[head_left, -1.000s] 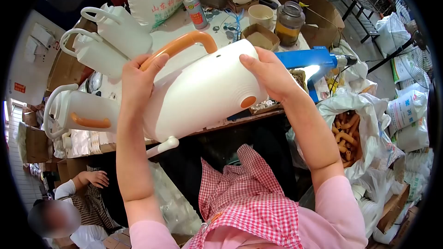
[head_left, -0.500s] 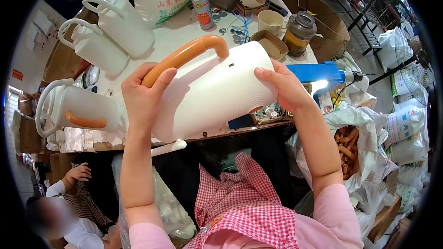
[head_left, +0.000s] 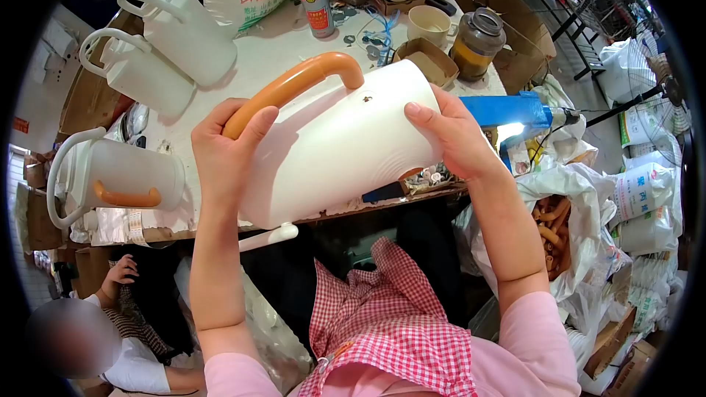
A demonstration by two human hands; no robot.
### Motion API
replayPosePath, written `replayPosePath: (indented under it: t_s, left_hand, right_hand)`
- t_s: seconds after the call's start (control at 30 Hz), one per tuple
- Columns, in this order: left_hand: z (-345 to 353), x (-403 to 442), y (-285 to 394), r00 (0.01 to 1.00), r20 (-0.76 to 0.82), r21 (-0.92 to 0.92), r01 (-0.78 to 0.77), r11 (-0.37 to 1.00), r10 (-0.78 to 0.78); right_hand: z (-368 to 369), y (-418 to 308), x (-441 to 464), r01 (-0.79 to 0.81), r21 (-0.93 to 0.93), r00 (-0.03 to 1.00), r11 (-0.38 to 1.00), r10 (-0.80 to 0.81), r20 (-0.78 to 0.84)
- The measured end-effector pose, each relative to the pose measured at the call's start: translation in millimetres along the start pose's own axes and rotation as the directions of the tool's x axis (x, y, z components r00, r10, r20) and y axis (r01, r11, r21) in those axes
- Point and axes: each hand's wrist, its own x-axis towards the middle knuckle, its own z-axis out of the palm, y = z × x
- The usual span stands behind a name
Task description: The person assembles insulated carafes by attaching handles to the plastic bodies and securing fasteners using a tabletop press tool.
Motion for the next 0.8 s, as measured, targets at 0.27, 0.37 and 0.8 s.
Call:
replayPosePath:
  t_s: [0.27, 0.37, 0.8]
  left_hand:
    - [36, 17, 59, 0.906, 0.332, 0.757, -0.422, 0.499, 0.262]
    - [58, 36, 67, 0.875, 0.429, 0.711, -0.48, 0.514, 0.225]
    - [53, 31, 99, 0.857, 0.512, 0.414, -0.186, 0.891, -0.059]
  right_hand:
    - [15, 28, 3, 0.408, -0.334, 0.854, 0.85, -0.485, -0.189]
    - [10, 17, -1, 0.463, -0.474, 0.826, 0.749, -0.559, -0.076]
    - [17, 0, -14, 0.164, -0.245, 0.965, 0.955, -0.207, -0.16]
